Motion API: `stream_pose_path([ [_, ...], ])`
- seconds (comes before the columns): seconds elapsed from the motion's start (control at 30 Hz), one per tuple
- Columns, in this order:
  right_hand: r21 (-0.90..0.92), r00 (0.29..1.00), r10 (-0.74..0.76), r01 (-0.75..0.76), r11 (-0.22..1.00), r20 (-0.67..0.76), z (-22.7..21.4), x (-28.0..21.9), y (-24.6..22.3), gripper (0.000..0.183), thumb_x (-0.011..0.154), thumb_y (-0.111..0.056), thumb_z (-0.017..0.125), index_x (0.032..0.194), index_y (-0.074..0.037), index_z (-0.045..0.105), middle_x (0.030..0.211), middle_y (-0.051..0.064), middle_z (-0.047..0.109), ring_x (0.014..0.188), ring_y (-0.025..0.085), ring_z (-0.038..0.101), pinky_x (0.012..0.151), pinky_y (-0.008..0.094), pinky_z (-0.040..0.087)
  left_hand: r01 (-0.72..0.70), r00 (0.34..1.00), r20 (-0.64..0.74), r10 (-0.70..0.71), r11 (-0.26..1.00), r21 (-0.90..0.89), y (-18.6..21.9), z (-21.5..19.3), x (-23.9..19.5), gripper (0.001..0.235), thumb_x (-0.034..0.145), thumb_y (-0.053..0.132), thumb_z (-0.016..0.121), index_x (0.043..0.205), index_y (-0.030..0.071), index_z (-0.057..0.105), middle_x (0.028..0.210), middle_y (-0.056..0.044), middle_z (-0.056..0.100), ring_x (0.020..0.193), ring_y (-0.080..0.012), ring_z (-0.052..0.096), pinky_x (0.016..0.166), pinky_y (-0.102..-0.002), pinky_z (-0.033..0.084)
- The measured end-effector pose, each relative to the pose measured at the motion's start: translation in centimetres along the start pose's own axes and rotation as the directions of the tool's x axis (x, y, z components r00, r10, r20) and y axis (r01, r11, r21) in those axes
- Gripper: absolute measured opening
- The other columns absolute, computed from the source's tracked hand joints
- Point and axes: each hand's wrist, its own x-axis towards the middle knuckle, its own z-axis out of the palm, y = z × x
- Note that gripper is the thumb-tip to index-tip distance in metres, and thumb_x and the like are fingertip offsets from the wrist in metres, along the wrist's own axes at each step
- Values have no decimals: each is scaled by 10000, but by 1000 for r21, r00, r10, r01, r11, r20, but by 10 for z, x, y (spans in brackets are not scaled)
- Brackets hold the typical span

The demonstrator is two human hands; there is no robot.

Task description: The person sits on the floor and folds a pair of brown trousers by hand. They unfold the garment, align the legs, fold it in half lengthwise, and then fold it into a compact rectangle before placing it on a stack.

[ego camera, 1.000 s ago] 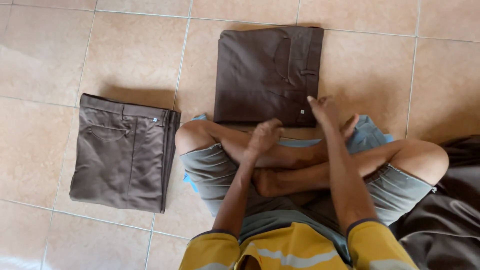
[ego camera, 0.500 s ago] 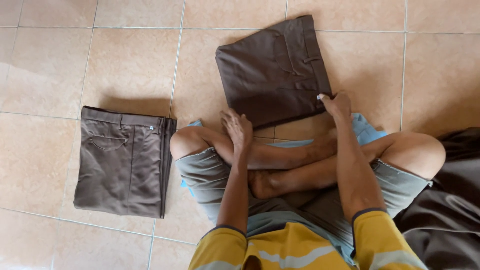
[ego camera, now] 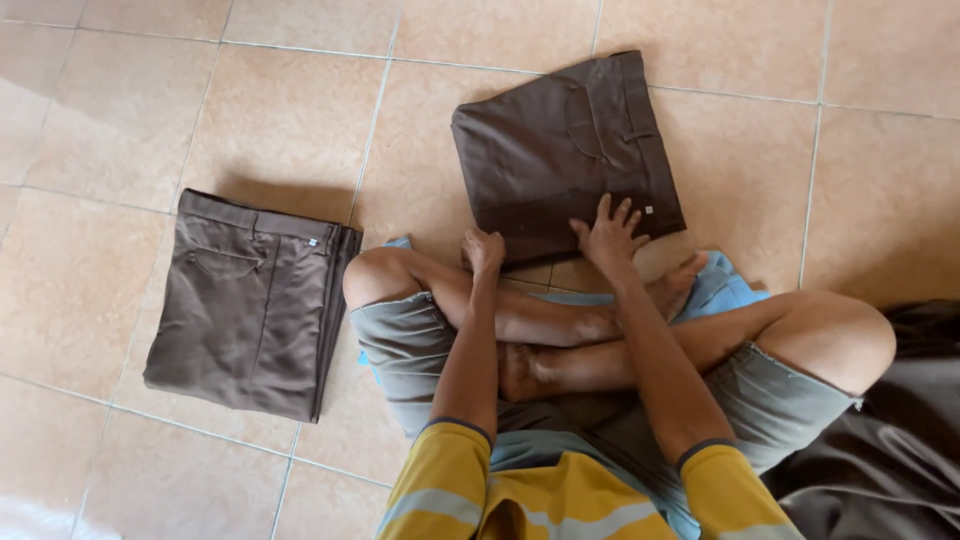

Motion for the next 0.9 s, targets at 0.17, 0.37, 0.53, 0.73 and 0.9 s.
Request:
stream_pose_path([
  [0.17,-275,956,156,-85,958,249,-2,49,22,838,1004,-506,556,1664,-299,83,1740,152,-3,1586,428,13,1185,784,44,124,991,33,-126,990,63,10,47,-3,326,674,133,677,921,-77,703,928,-278,720,981,-482,718,869,-534,567],
  [0.37,-157,995,97,-98,983,-15,-32,56,66,783,1052,-199,661,1654,-17,195,1644,315,8,1510,560,111,1163,717,312,210,925,344,-159,971,-114,75,99,-131,472,705,398,870,791,-28,683,756,-260,686,753,-434,731,683,-502,598],
  [0.53,-80,987,111,-102,992,113,27,4,63,816,1080,-506,468,1672,-87,94,1661,319,3,1509,580,60,1106,814,240,11,1000,15,-13,994,108,80,65,-104,433,808,377,719,787,-51,655,719,-247,592,661,-361,627,604,-436,497],
  [0.73,-142,999,0,7,990,52,59,-4,80,890,1059,-646,374,1675,-87,57,1673,315,-19,1515,581,25,1133,838,182,-362,867,-205,455,856,369,-15,-14,105,277,867,300,629,956,38,656,866,-177,624,797,-393,648,722,-508,520],
  [0.9,-193,1000,-31,30,981,-1,63,-9,77,862,1088,-601,380,1677,-83,23,1675,312,-42,1516,585,10,1138,831,188,-223,959,128,253,951,-212,-7,-16,136,293,852,298,802,1089,127,779,862,-123,782,632,-213,752,621,-342,594],
])
